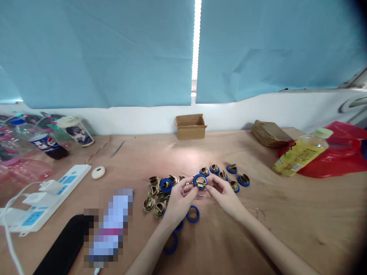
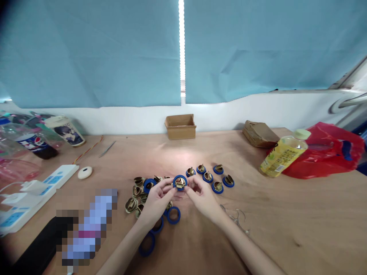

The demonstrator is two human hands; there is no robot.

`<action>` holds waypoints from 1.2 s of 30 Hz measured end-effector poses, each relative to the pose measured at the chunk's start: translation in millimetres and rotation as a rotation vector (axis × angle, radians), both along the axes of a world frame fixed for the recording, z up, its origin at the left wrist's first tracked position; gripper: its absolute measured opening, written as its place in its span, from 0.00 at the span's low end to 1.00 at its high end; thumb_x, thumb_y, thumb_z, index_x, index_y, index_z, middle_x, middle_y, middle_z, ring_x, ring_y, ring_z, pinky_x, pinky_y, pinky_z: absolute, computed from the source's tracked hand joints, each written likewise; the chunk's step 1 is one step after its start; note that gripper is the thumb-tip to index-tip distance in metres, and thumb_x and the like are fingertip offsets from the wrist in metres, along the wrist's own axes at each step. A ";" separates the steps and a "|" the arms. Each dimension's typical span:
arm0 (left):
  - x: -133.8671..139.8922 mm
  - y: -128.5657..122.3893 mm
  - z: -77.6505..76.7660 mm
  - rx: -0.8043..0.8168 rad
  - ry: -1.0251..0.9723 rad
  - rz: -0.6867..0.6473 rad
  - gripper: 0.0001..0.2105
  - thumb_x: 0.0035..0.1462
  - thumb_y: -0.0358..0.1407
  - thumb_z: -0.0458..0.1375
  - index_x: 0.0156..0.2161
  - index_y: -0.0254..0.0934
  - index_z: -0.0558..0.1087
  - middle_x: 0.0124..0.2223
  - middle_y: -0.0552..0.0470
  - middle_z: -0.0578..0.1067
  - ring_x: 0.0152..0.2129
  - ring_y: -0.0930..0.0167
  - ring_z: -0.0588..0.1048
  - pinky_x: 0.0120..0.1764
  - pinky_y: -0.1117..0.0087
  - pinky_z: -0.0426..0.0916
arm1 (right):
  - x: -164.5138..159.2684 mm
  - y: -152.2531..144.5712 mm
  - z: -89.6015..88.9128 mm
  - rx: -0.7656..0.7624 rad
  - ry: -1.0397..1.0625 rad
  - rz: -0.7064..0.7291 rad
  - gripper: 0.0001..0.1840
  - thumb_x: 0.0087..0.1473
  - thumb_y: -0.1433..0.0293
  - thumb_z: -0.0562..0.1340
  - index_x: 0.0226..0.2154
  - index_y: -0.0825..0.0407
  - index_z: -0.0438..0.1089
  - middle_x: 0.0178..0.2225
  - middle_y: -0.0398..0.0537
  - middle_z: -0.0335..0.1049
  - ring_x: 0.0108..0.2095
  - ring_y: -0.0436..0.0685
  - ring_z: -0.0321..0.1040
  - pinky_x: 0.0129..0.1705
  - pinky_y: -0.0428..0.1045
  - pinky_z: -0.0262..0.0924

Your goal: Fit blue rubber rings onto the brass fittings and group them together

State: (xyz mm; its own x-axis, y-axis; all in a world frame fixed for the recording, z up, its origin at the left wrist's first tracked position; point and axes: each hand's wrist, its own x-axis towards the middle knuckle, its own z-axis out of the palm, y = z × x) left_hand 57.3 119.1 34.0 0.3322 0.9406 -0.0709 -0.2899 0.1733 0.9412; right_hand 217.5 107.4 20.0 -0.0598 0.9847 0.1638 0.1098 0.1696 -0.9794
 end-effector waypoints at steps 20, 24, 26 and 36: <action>0.2 -0.9 1.6 0.006 0.026 -0.014 0.17 0.50 0.38 0.65 0.43 0.32 0.70 0.35 0.46 0.81 0.30 0.65 0.81 0.34 0.68 0.76 | -1.6 -0.4 -1.8 -0.014 0.059 -0.005 0.08 0.52 0.65 0.61 0.26 0.50 0.64 0.24 0.40 0.60 0.25 0.51 0.57 0.28 0.47 0.54; -0.8 -1.2 2.4 -0.007 0.051 -0.028 0.17 0.51 0.38 0.64 0.44 0.32 0.69 0.34 0.46 0.81 0.28 0.66 0.81 0.32 0.68 0.76 | -2.1 -2.0 1.2 0.012 0.054 -0.009 0.08 0.52 0.66 0.61 0.24 0.50 0.62 0.23 0.39 0.58 0.25 0.51 0.56 0.27 0.46 0.53; -1.1 -1.0 3.3 -0.013 0.049 -0.049 0.17 0.52 0.39 0.63 0.45 0.32 0.69 0.35 0.46 0.81 0.28 0.66 0.81 0.32 0.67 0.76 | -1.5 -2.4 1.8 0.033 0.020 -0.014 0.07 0.52 0.68 0.60 0.25 0.50 0.62 0.23 0.40 0.58 0.25 0.51 0.56 0.27 0.46 0.53; 0.4 -4.3 -0.3 0.090 0.119 -0.187 0.13 0.61 0.37 0.54 0.49 0.33 0.69 0.42 0.45 0.79 0.39 0.64 0.79 0.38 0.66 0.74 | 6.4 -0.7 3.0 0.176 -0.111 -0.082 0.03 0.56 0.70 0.58 0.32 0.50 0.67 0.27 0.42 0.62 0.27 0.53 0.59 0.30 0.48 0.56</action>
